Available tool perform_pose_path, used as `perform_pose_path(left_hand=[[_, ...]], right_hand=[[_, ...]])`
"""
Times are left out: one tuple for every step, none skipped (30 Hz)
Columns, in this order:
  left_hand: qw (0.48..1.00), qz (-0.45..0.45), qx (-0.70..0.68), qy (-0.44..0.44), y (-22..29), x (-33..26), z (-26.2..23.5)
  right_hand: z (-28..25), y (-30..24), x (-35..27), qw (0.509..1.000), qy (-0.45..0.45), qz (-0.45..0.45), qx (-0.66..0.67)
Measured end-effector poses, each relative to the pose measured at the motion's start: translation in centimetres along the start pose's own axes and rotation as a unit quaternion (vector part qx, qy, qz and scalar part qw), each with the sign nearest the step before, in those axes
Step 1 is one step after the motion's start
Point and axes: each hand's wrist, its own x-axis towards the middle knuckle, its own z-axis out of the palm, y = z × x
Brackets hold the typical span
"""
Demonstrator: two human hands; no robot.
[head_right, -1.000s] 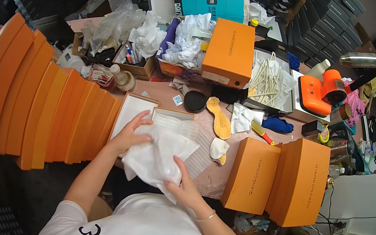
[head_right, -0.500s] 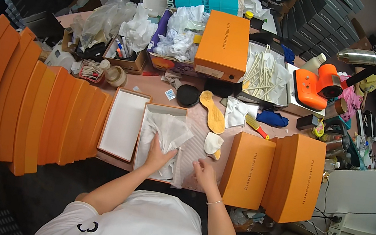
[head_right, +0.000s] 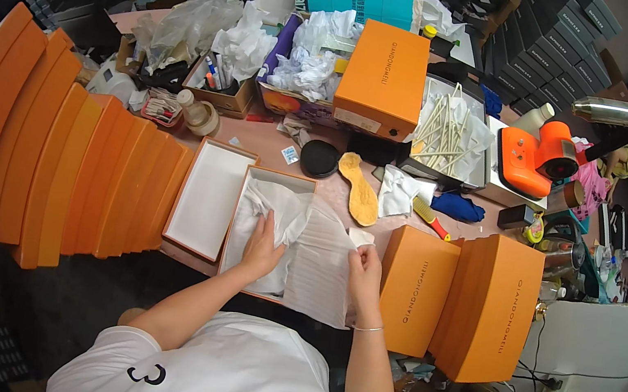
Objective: Inspect, clean, and pack high-heeled shoes into boxes for shipping.
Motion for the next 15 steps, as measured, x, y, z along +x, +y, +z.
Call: perform_pose_path(left_hand=[[1.0,-0.002,-0.01,0.012,0.0,0.2,1.1],[0.999,-0.006,-0.017,0.028,-0.3,0.6,2.3],[0.999,-0.008,-0.028,0.046,-0.4,1.1,3.4],[0.997,-0.015,-0.037,0.061,-0.2,1.1,4.0],[0.994,-0.015,-0.098,0.04,-0.9,0.7,3.8],[0.987,-0.007,-0.159,0.019,-1.2,0.7,2.5],[0.977,0.0,-0.215,0.0,-1.5,0.8,1.5],[0.978,0.015,-0.209,-0.008,-2.6,0.5,2.0],[0.977,0.005,-0.213,-0.005,-3.5,0.9,3.0],[0.975,-0.006,-0.221,0.001,-4.0,1.6,4.8],[0.973,-0.016,-0.23,0.01,-4.6,2.5,6.3],[0.975,-0.014,-0.219,0.025,-5.5,3.2,7.5],[0.962,-0.024,-0.271,0.014,-6.1,2.8,7.7],[0.947,-0.031,-0.319,0.006,-6.7,2.7,7.5],[0.952,-0.02,-0.306,0.004,-6.7,2.3,6.1]], right_hand=[[-0.4,-2.8,-0.3,0.999,-0.029,-0.012,0.011],[0.3,-6.5,-1.0,0.992,-0.07,0.001,0.107],[0.6,-8.4,-2.0,0.985,-0.049,-0.005,0.165],[0.7,-9.6,-2.9,0.974,-0.028,-0.007,0.224],[0.7,-10.0,-3.3,0.96,-0.008,-0.008,0.281],[-1.9,-5.5,-2.9,0.961,0.002,-0.039,0.273],[-3.5,-1.4,-2.9,0.98,-0.001,0.022,0.199],[-4.5,2.2,-3.4,0.989,-0.003,0.086,0.123],[-4.6,4.2,-4.2,0.988,-0.008,0.15,0.042],[-3.1,4.2,-5.3,0.989,-0.043,0.138,0.014],[-0.7,3.8,-6.1,0.989,-0.08,0.122,-0.016],[1.3,3.9,-5.9,0.993,-0.101,0.054,-0.011],[3.1,3.9,-4.9,0.993,-0.106,-0.028,-0.051],[5.3,0.8,-4.1,0.99,-0.108,-0.075,-0.043],[7.0,-0.8,-3.2,0.977,-0.113,-0.156,-0.09]])
